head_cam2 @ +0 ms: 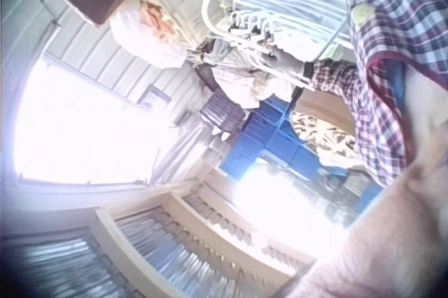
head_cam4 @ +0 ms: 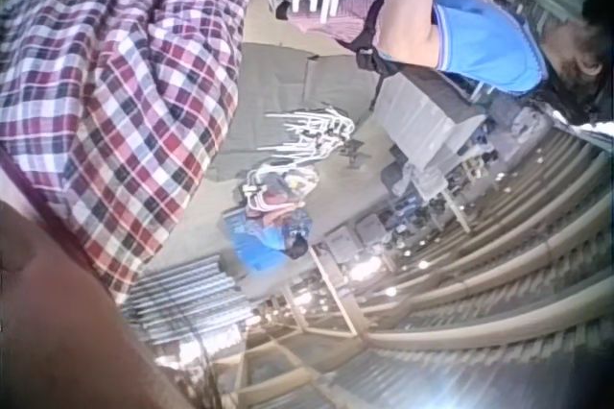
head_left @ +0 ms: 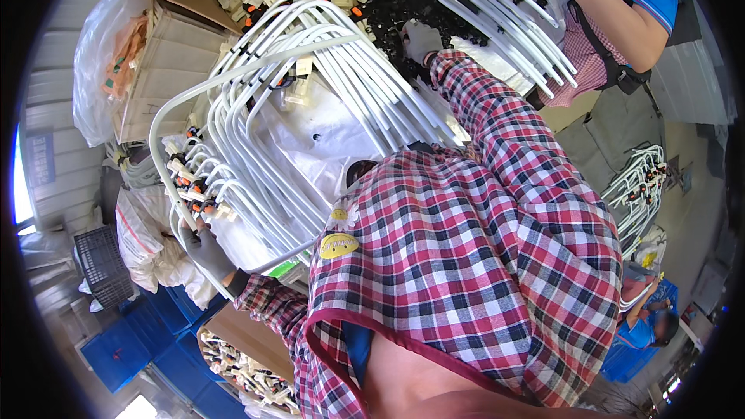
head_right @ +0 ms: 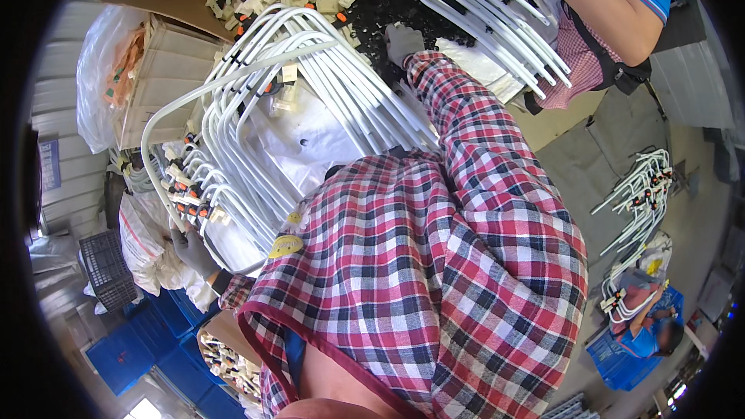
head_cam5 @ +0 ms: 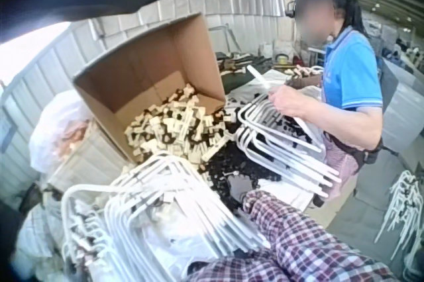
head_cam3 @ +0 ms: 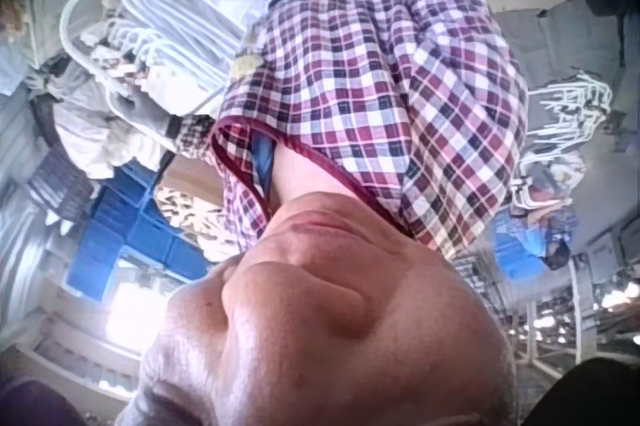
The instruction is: The person repeatedly picks white plastic hanger frames and black plastic clips from a table, attaches the clips to the hanger hooks, and places the assembled units into a white bin. The process is continuous and repetitive throughout the clip.
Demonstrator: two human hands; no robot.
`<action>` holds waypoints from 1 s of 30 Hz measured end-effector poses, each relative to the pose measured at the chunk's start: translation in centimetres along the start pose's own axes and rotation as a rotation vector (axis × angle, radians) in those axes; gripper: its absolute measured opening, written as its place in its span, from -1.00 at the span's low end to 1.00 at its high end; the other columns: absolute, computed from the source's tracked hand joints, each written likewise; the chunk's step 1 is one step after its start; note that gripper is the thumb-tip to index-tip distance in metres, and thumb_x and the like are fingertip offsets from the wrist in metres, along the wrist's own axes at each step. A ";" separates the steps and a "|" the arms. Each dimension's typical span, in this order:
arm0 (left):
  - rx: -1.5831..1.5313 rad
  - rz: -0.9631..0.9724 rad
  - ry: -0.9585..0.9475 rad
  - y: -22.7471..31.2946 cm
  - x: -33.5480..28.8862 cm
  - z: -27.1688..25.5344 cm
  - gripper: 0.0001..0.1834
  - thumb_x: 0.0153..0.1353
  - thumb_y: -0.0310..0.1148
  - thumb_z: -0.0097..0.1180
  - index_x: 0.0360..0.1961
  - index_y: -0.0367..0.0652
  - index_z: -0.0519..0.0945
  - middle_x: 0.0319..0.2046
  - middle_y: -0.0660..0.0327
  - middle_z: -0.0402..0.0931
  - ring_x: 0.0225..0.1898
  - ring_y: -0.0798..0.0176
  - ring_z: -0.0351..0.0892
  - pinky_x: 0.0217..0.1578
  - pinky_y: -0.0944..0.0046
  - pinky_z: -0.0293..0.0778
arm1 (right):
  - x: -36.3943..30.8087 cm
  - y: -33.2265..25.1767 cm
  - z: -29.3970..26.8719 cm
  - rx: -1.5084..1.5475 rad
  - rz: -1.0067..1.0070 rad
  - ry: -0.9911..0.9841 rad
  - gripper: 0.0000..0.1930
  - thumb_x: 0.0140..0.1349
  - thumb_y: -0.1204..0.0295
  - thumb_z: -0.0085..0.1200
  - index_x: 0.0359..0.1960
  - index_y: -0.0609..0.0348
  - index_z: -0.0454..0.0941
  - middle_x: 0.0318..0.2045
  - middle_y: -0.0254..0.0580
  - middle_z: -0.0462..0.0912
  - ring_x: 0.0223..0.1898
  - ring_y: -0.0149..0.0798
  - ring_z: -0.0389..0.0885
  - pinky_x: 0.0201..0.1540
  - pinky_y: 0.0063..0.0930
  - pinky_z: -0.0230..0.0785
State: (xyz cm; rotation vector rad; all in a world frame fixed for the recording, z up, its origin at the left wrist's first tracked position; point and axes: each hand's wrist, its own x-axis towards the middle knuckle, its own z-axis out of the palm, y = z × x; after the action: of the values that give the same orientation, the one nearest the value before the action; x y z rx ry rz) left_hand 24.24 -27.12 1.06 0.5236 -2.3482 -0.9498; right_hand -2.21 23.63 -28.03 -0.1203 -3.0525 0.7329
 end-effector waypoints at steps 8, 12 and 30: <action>-0.082 0.091 -0.087 0.8 3.9 4.2 -0.62 0.37 -0.30 0.16 0.13 -0.25 0.56 -0.48 0.45 0.42 -0.54 0.58 0.22 -0.55 0.51 0.16 | -0.5 1.3 -1.8 1.433 0.187 -0.092 -0.82 0.36 0.42 0.07 -0.06 0.12 0.41 -0.22 -0.17 0.58 -0.23 -0.22 0.71 -0.21 -0.29 0.65; -0.132 0.070 -0.172 1.3 5.6 6.2 -0.61 0.37 -0.32 0.19 0.15 -0.25 0.54 -0.46 0.42 0.45 -0.50 0.59 0.32 -0.52 0.56 0.22 | -3.3 1.8 -3.2 1.668 0.363 -0.188 -0.87 0.42 0.47 -0.04 -0.11 0.23 0.33 -0.24 -0.14 0.54 -0.17 -0.08 0.73 -0.25 -0.30 0.70; -0.144 0.134 -0.154 1.0 5.7 6.8 -0.68 0.38 -0.35 0.14 0.11 -0.20 0.58 -0.53 0.46 0.41 -0.57 0.63 0.23 -0.58 0.56 0.16 | -2.8 1.1 -8.5 0.528 -0.485 0.139 -0.67 -0.02 0.36 0.40 -0.18 0.15 0.70 -0.34 -0.19 0.64 -0.24 -0.18 0.63 -0.10 -0.36 0.45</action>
State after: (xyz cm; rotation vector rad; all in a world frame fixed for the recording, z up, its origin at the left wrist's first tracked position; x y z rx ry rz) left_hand 15.48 -26.04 -0.39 0.2408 -2.3923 -1.1202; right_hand 0.78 28.21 -20.93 0.5194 -2.4865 1.3528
